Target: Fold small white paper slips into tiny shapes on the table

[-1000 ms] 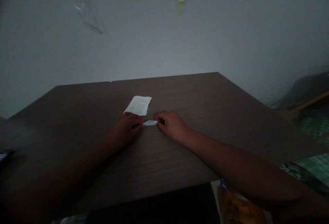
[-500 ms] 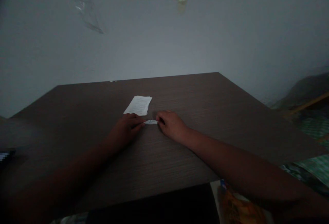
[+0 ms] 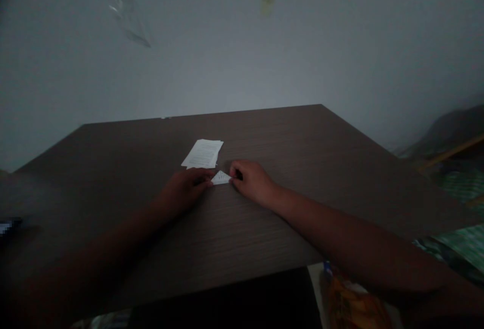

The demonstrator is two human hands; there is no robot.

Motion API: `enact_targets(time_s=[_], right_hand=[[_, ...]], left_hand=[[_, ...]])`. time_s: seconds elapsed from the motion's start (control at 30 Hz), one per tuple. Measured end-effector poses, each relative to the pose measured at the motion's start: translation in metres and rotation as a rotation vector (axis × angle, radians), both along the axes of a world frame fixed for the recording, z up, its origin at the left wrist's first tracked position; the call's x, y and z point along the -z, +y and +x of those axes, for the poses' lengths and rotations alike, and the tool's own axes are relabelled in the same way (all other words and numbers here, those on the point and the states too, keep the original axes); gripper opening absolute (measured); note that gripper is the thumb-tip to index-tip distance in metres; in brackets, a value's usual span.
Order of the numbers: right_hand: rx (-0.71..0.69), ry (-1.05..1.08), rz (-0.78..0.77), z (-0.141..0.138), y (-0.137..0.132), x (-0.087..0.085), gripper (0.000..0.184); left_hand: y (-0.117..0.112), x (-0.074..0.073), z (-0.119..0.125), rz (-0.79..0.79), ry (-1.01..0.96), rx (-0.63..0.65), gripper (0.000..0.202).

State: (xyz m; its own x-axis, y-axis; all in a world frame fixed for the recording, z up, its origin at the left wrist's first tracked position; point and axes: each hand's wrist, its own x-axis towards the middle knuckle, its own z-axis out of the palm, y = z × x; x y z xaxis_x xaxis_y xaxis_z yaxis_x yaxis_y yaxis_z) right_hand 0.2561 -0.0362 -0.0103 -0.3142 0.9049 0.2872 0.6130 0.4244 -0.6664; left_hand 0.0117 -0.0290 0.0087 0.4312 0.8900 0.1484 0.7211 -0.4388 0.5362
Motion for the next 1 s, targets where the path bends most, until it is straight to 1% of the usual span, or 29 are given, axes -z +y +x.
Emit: enact_targets(time_s=[0.2,0.33,0.5,0.7,0.87,1.0], right_hand=[[0.022,0.009,-0.017,0.001,0.001,-0.001,0.02],[0.035,0.011,-0.032,0.002,0.002,-0.002,0.022],[0.045,0.009,-0.033,0.001,0.001,-0.004,0.025],[0.03,-0.04,0.016,0.002,0.001,-0.004,0.021],[-0.026,-0.048,0.06,0.004,0.005,0.001,0.017],[-0.105,-0.068,0.143,0.006,0.008,0.005,0.017]], left_hand=[[0.001,-0.005,0.001,-0.041,0.02,-0.024,0.027],[0.001,-0.007,0.001,-0.076,0.006,-0.015,0.025],[0.001,-0.006,0.001,-0.061,-0.028,-0.007,0.019],[0.001,-0.002,0.002,-0.025,-0.028,0.018,0.02],[0.002,0.001,0.001,-0.008,-0.019,0.006,0.02],[0.003,0.004,0.001,0.014,-0.001,-0.001,0.021]])
